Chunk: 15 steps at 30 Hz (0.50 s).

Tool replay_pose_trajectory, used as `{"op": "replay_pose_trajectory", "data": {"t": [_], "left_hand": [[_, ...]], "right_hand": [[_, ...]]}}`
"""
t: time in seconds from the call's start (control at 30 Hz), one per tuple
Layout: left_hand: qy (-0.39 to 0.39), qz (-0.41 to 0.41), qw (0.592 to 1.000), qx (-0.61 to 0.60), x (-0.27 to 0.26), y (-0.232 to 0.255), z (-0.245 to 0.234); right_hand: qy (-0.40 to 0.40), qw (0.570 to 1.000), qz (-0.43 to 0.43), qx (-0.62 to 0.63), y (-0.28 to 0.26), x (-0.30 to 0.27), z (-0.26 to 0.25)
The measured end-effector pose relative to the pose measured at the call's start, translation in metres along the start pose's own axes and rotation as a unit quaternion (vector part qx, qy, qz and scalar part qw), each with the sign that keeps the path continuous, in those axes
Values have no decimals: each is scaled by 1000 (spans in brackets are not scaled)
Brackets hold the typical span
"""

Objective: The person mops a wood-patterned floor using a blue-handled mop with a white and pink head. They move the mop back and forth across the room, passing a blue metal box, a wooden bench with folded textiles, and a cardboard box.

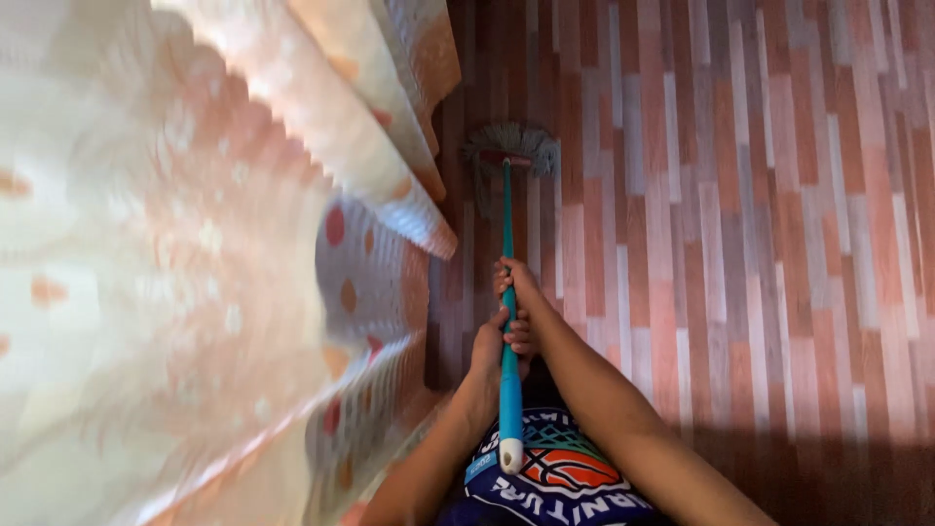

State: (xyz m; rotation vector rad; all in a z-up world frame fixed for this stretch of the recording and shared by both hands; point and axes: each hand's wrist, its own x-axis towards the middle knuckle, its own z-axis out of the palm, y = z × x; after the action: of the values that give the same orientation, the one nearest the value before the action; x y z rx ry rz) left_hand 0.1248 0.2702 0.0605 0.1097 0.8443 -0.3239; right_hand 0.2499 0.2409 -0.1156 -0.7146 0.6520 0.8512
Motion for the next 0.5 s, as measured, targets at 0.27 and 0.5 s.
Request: {"op": "replay_pose_trajectory", "data": {"t": [0.27, 0.5], "left_hand": [[-34, -23, 998, -49, 62, 40, 76], [-31, -34, 998, -32, 108, 82, 101]], "right_hand": [[-30, 992, 41, 119, -83, 53, 29], [-64, 970, 58, 228, -117, 102, 43]]}}
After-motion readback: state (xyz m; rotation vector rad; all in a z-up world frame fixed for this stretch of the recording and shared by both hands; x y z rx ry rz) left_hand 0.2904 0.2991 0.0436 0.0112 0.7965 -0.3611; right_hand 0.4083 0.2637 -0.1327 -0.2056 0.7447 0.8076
